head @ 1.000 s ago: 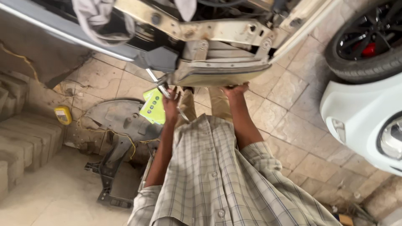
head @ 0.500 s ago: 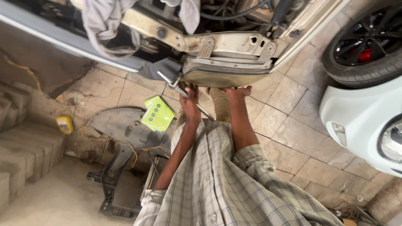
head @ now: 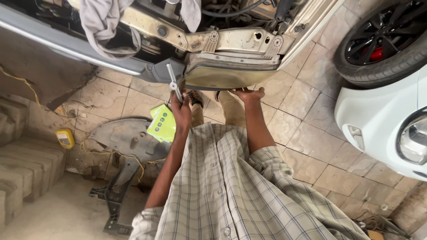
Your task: The person uses a socket wrench to unscrew bolts from the headlight housing of a car, removes a connector from the back of the headlight, and then aligns and tightens the headlight unit back into place.
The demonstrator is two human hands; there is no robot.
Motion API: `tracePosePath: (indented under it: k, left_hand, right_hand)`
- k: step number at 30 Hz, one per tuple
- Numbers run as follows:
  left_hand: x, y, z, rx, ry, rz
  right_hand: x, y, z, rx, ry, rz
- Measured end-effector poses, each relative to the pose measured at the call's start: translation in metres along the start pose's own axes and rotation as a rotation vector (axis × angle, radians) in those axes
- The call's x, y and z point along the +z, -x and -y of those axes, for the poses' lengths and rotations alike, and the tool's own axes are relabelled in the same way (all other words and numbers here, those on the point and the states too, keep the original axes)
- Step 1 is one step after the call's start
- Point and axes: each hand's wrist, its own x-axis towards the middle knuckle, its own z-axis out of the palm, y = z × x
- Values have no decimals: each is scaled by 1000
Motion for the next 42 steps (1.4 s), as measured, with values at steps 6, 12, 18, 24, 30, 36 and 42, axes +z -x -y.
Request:
tracePosePath:
  k: [6, 12, 18, 24, 30, 36, 42]
  left_hand:
    - [15, -9, -67, 709, -432, 109]
    - [59, -13, -79, 470, -595, 84]
    - [71, -13, -72, 455, -539, 38]
    - [71, -11, -76, 406, -560, 68]
    - [68, -11, -74, 462, -563, 45]
    - [64, -14, -73, 505, -520, 34]
    - [57, -14, -78, 486, -511, 68]
  right_hand:
    - [-11, -21, 14, -10, 201, -15]
    - [18, -7, 10, -4, 218, -80]
    - [14, -8, 15, 29, 192, -108]
    - [-8, -36, 34, 50, 309, -220]
    - [-14, -22, 87, -505, 821, -363]
    - [58, 114, 52, -1455, 1556, 311]
    - [160, 126, -52, -1730, 2145, 736]
